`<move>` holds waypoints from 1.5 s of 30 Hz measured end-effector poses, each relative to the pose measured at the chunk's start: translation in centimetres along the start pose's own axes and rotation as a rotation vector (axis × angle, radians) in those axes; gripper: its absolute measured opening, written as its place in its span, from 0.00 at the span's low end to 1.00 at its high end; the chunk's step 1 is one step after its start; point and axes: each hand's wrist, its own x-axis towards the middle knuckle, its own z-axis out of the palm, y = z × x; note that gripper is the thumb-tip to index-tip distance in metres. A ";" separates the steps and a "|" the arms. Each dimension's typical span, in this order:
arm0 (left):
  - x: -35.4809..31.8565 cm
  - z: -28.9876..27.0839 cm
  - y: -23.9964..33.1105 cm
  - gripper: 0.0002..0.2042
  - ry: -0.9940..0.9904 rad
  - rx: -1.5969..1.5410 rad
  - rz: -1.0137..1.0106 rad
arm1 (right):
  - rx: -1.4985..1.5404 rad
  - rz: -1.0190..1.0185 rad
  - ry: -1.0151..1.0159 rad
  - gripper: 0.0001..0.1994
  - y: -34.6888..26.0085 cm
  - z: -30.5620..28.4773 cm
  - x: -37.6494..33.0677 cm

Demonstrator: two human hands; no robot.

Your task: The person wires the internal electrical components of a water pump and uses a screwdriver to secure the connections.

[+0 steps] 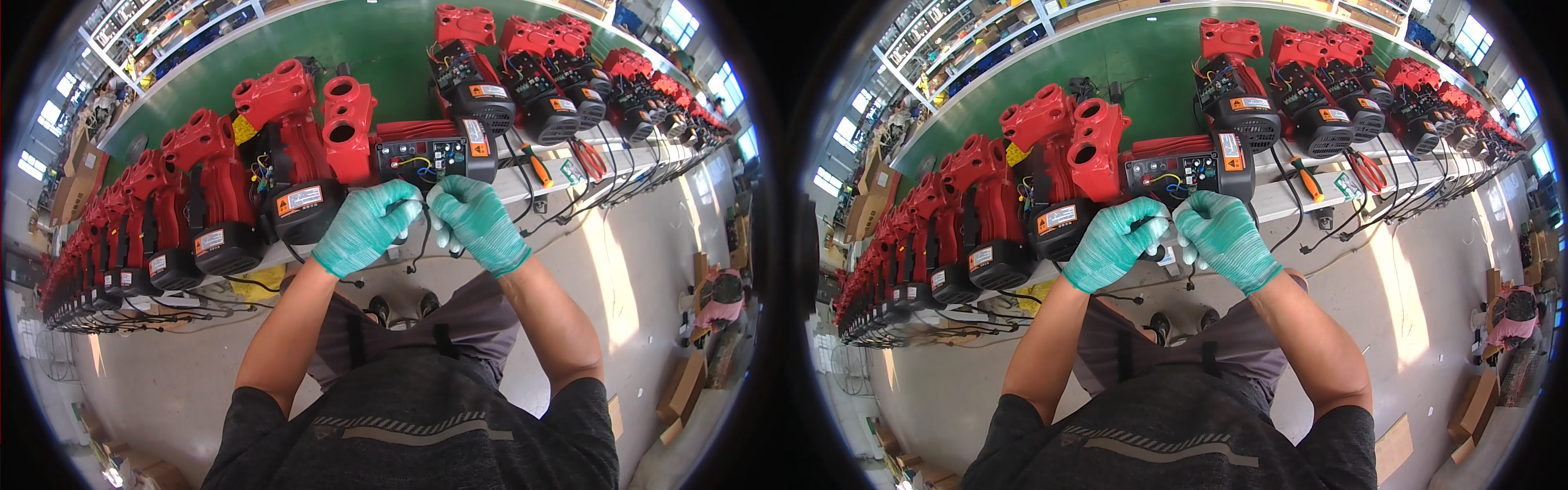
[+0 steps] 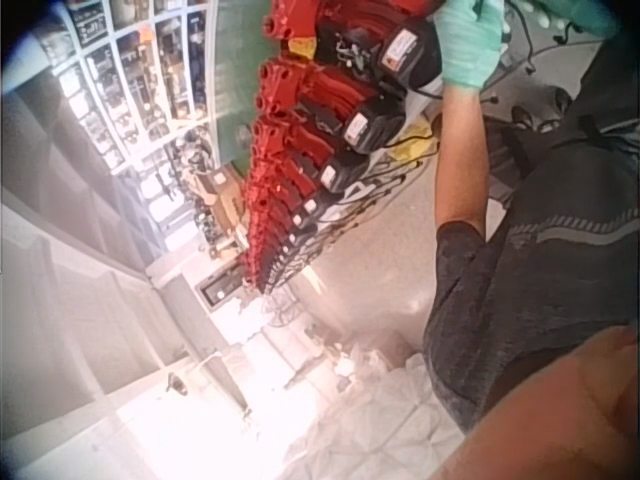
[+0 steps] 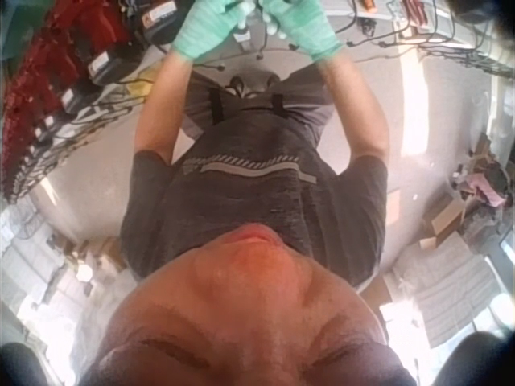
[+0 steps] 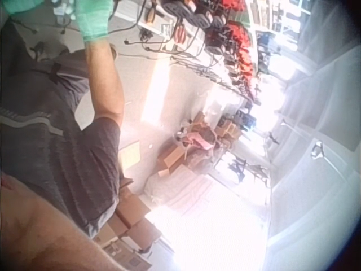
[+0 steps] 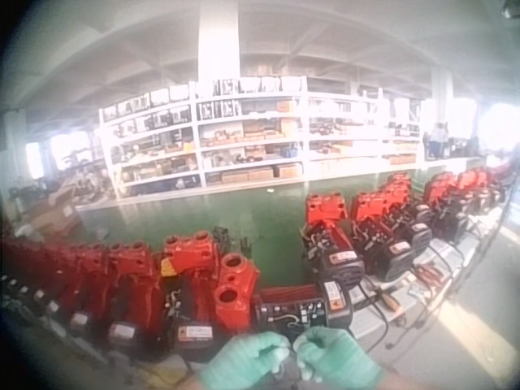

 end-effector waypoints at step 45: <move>0.4 -0.8 1.1 0.06 -0.024 0.078 0.004 | -0.651 -0.776 0.115 0.05 1.8 -0.3 1.1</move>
